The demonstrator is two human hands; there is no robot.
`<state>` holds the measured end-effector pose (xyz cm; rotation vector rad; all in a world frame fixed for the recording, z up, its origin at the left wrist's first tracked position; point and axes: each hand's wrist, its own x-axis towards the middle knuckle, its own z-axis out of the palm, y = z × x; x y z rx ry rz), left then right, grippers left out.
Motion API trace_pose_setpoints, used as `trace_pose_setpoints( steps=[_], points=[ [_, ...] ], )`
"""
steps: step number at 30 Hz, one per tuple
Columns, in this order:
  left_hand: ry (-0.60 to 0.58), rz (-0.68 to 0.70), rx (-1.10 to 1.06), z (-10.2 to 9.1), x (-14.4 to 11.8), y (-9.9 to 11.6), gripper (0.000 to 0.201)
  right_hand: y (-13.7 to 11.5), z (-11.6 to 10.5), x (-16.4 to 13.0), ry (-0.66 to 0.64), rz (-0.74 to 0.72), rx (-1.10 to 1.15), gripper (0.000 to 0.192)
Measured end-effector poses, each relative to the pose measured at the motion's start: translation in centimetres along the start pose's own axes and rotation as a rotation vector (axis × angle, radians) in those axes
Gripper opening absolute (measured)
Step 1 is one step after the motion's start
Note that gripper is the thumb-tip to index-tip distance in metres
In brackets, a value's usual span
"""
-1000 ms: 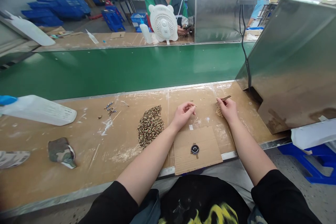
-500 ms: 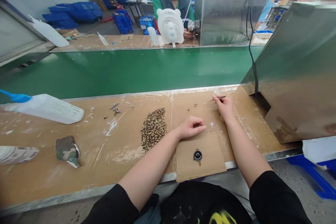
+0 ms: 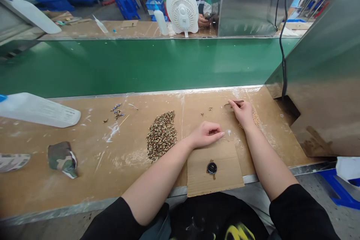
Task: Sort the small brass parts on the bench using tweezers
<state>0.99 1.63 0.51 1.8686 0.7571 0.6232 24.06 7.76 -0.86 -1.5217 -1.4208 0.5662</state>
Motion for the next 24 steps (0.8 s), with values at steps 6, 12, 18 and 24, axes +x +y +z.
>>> trace_pose_setpoints(
  steps=[6, 12, 18, 24],
  points=[
    [0.135, -0.055, -0.111, 0.0, 0.4, -0.6, 0.038, -1.2, -0.2, -0.8, 0.065, -0.055, 0.047, 0.038],
    [0.380, -0.158, -0.517, -0.6, 1.4, -1.4, 0.045, -3.4, 0.2, -3.2, -0.013, -0.154, 0.355, 0.036],
    [0.353, -0.161, -0.687, -0.7, 1.5, -1.4, 0.048, -3.8, 0.7, -4.1, -0.143, -0.249, 0.436, 0.031],
    [0.302, -0.176, -0.796, -0.4, 1.3, -1.2, 0.047, -3.5, 0.9, -4.3, -0.181, -0.270, 0.426, 0.028]
  ],
)
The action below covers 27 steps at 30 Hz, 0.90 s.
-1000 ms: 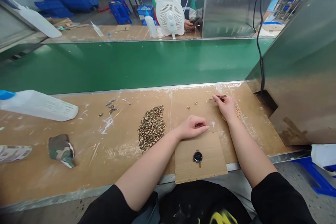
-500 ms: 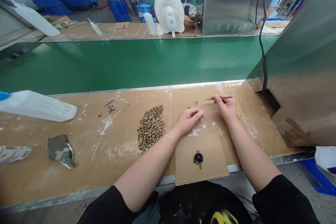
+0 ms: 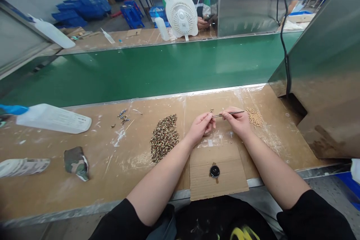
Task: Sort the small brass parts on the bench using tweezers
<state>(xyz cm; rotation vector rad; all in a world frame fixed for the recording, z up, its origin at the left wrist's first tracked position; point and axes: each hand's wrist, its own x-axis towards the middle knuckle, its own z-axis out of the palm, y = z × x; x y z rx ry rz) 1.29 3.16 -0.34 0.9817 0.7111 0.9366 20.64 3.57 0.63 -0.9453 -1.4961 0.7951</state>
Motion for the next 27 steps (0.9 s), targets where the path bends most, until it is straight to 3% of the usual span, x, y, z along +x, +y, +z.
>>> trace_pose_setpoints(
  steps=[7, 15, 20, 27],
  points=[
    [-0.025, -0.104, -0.216, -0.3, 0.0, 0.4, 0.052, -0.5, 0.1, -0.2, 0.054, 0.093, 0.062, 0.026],
    [-0.047, -0.092, -0.329, -0.6, -0.1, 0.9, 0.054, 0.0, 0.1, -0.5, 0.060, 0.197, 0.169, 0.028],
    [-0.026, -0.079, -0.390, -0.7, -0.1, 1.1, 0.044, -0.5, 0.4, -0.4, -0.004, 0.247, 0.214, 0.030],
    [-0.043, -0.070, -0.415, -0.8, -0.2, 1.2, 0.034, -0.8, 0.7, 0.1, 0.004, 0.300, 0.318, 0.034]
  ],
)
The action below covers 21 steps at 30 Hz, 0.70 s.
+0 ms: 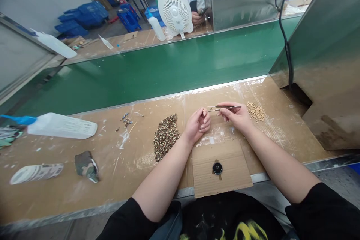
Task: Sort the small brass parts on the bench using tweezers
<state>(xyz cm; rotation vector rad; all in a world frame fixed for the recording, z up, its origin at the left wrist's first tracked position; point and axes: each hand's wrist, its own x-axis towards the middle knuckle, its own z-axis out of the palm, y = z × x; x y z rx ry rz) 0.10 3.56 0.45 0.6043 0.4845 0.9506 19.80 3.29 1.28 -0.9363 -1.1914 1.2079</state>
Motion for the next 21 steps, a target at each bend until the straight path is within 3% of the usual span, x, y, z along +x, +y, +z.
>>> trace_pose_setpoints(
  steps=[21],
  points=[
    [0.033, 0.017, 0.050, -0.06, -0.06, 0.03, 0.043, 0.65, -0.31, 0.17, 0.030, -0.044, -0.055, 0.037]
  ],
)
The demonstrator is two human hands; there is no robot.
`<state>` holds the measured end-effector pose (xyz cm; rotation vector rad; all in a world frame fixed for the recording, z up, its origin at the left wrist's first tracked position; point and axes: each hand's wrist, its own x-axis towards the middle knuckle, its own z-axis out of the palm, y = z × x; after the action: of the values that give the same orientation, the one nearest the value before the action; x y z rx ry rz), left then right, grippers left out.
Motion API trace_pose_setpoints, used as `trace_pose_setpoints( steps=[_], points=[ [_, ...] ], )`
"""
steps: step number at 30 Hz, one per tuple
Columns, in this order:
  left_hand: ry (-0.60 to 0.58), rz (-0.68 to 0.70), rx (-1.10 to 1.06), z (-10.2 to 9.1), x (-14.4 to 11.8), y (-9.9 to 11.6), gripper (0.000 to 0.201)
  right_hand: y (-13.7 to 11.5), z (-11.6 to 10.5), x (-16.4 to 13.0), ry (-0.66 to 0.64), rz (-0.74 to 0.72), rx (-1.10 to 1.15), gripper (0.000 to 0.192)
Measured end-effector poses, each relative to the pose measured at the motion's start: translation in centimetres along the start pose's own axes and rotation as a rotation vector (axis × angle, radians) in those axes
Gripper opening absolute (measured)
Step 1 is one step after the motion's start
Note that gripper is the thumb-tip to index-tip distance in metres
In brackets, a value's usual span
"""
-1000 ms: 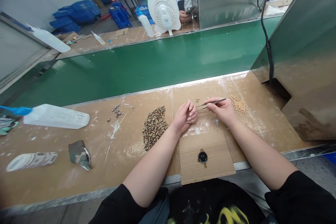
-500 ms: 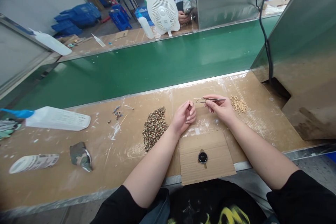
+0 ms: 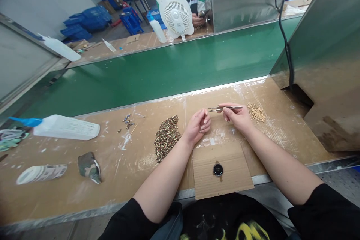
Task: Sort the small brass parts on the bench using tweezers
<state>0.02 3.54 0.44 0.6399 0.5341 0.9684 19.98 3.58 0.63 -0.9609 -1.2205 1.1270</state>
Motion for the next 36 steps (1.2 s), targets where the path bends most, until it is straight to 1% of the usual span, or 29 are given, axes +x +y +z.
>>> trace_pose_setpoints(
  steps=[9, 15, 24, 29, 31, 36],
  points=[
    [-0.028, -0.002, 0.030, 0.22, -0.13, -0.05, 0.047, -0.45, 0.15, -0.05, -0.024, -0.019, -0.027, 0.039],
    [-0.026, -0.011, 0.041, 0.09, -0.05, -0.14, 0.047, -0.57, 0.17, -0.07, -0.042, 0.007, 0.003, 0.039],
    [-0.006, -0.023, 0.058, 0.11, -0.12, -0.20, 0.048, -0.56, 0.35, -0.22, -0.060, 0.060, -0.022, 0.027],
    [-0.011, -0.021, 0.052, -0.08, 0.08, -0.29, 0.049, -0.58, 0.29, -0.10, -0.103, -0.004, -0.058, 0.019],
    [-0.009, -0.020, 0.052, -0.16, 0.13, -0.33, 0.049, -0.49, 0.24, -0.06, -0.109, -0.010, -0.058, 0.020],
    [-0.007, -0.018, 0.064, -0.30, 0.16, -0.49, 0.050, -0.31, 0.25, -0.14, -0.108, 0.063, -0.023, 0.029]
  ],
)
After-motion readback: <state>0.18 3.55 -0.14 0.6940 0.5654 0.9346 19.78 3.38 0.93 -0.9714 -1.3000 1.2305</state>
